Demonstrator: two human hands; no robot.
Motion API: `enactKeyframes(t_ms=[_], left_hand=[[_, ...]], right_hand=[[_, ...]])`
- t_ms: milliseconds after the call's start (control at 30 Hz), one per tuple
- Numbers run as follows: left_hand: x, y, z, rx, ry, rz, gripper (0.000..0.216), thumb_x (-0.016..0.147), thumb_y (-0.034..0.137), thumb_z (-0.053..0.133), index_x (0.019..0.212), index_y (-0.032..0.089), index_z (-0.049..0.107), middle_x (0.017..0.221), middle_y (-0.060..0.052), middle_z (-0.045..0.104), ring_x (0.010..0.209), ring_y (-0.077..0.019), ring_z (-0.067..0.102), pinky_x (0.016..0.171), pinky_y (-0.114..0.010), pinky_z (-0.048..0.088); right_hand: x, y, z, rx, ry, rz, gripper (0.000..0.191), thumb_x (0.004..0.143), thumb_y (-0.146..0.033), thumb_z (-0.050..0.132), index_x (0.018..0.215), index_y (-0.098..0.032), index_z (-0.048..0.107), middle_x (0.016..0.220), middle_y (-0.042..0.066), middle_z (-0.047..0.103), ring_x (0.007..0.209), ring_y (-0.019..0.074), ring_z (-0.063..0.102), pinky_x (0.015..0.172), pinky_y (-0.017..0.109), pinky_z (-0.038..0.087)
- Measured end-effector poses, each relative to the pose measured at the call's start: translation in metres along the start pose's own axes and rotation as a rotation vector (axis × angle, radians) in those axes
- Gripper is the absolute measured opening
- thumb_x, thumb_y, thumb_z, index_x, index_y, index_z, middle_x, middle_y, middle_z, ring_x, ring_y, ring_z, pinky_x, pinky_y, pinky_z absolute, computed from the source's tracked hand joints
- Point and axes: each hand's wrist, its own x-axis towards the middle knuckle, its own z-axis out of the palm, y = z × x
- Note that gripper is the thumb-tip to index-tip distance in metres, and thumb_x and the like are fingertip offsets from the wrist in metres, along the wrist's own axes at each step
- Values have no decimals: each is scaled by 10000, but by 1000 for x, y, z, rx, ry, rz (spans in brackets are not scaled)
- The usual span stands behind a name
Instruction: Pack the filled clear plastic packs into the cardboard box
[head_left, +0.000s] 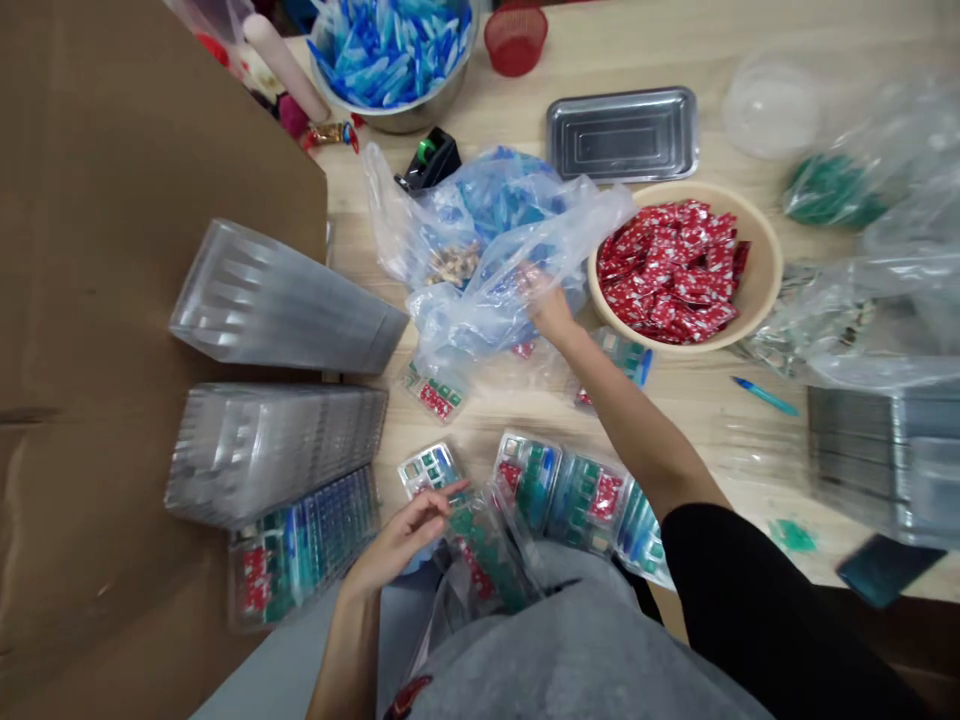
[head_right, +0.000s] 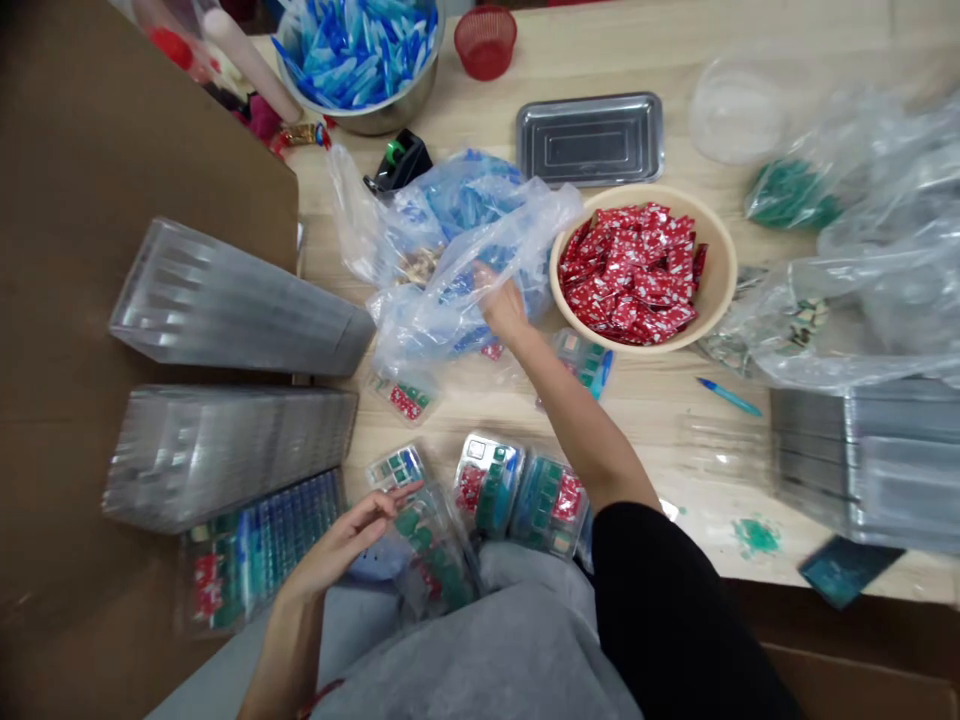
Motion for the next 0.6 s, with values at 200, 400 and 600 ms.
enactKeyframes(t_ms=[200,400,600], left_hand=[[0,1,5,64,-52,37,365,786,590,593,840,232,548,1405,-96,515,1305,-291,452,1048,-436,336],[-2,5,15,118,-132,97,322,803,533,609,843,217,563,1384,-116,531,1292,-296,470,1046,-435,346],[-12,8,16,201,-189,204,270,818,489,611,849,221,599,1345,-120,565,1310,-288,456,1074,-459,328]], right_hand=[[-152,-30,-48,527,191,216,341,809,-486,589,1008,-211,617,760,21,682,670,161,644,735,345,533],[-248,-67,-69,780,193,321,344,696,-445,758,971,-262,660,699,-25,664,650,136,627,723,327,542],[-287,-88,-74,605,211,287,264,776,-499,684,917,-276,698,793,-7,665,629,127,609,626,286,541]])
